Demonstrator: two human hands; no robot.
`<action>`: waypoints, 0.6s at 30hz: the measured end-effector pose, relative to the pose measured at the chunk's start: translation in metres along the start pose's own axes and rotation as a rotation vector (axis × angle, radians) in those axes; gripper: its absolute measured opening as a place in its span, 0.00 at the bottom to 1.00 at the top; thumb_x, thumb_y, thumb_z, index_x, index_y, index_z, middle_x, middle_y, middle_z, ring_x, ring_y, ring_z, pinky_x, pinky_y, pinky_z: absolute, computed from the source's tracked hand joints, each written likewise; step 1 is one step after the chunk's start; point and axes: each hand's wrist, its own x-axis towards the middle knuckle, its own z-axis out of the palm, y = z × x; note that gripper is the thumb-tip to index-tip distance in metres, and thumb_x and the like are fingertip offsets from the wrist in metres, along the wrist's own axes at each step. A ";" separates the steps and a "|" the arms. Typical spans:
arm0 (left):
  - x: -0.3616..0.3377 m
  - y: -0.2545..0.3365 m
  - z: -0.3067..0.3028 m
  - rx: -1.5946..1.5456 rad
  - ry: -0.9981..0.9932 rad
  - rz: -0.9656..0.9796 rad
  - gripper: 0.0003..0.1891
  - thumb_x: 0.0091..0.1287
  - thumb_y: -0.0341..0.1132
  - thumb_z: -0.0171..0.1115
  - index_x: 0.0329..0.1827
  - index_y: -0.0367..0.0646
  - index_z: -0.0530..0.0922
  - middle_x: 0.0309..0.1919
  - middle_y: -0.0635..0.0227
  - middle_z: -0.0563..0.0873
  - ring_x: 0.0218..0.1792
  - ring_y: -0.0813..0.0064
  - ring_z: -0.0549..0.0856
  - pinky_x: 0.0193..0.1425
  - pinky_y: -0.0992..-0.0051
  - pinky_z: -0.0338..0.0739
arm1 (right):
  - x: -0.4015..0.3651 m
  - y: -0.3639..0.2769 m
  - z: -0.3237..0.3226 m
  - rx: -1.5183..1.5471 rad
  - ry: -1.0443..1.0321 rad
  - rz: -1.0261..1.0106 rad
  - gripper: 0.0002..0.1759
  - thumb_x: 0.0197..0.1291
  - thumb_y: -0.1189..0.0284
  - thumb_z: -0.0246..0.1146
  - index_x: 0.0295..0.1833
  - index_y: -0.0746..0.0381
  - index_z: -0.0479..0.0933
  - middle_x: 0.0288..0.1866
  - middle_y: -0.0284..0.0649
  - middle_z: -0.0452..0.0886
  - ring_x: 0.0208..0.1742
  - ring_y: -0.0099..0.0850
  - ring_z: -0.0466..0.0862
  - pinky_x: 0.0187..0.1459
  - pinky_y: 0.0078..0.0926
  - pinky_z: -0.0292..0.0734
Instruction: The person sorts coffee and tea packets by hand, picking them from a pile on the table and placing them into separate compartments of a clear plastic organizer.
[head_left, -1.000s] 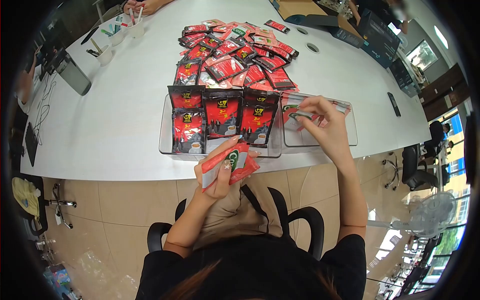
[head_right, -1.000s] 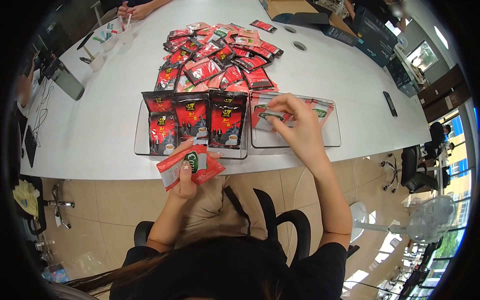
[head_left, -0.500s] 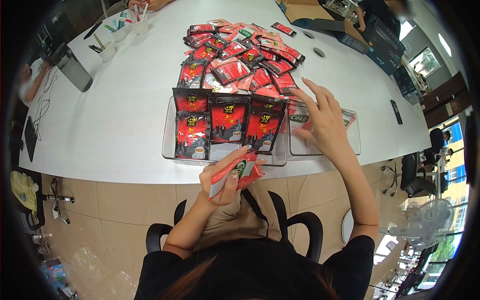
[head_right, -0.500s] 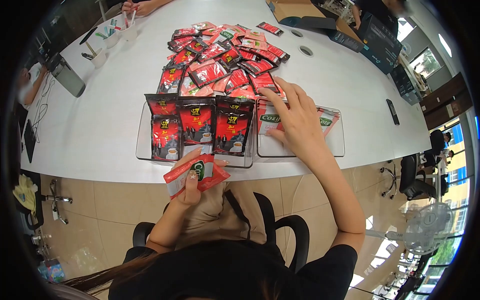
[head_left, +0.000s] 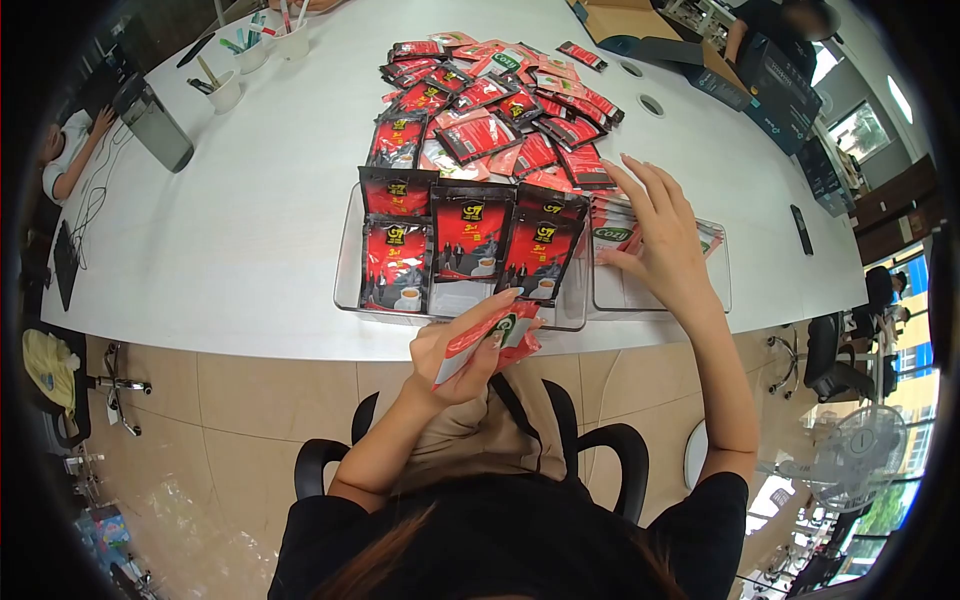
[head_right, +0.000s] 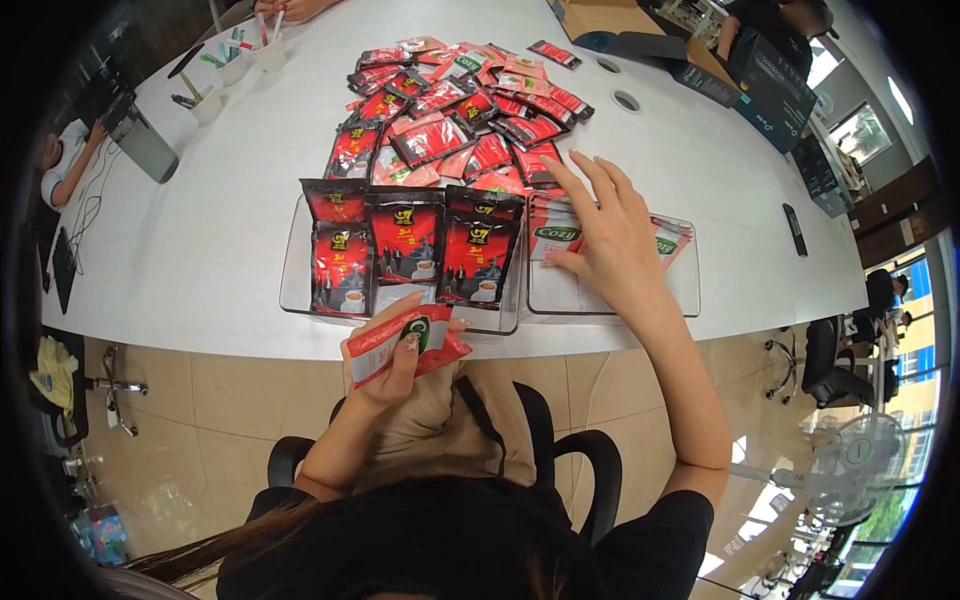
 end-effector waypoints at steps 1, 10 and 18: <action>0.001 0.000 0.001 -0.002 0.015 0.014 0.20 0.65 0.25 0.51 0.59 0.25 0.74 0.36 0.58 0.89 0.30 0.74 0.90 0.31 0.79 0.83 | 0.000 0.000 -0.001 0.008 0.000 0.001 0.56 0.30 0.68 0.80 0.71 0.49 0.62 0.70 0.39 0.65 0.68 0.45 0.66 0.63 0.42 0.68; 0.000 0.000 -0.001 0.022 0.011 -0.005 0.18 0.63 0.24 0.55 0.56 0.27 0.76 0.39 0.58 0.89 0.27 0.74 0.89 0.28 0.79 0.82 | -0.016 -0.019 -0.019 0.216 0.276 -0.091 0.32 0.40 0.66 0.76 0.55 0.57 0.78 0.61 0.39 0.75 0.61 0.44 0.73 0.60 0.40 0.68; 0.004 0.006 -0.006 0.139 -0.001 0.057 0.17 0.67 0.32 0.60 0.55 0.29 0.78 0.40 0.54 0.88 0.32 0.68 0.90 0.34 0.77 0.83 | -0.025 -0.085 -0.002 0.642 0.222 -0.170 0.17 0.41 0.75 0.75 0.39 0.59 0.80 0.44 0.35 0.80 0.51 0.38 0.77 0.52 0.34 0.70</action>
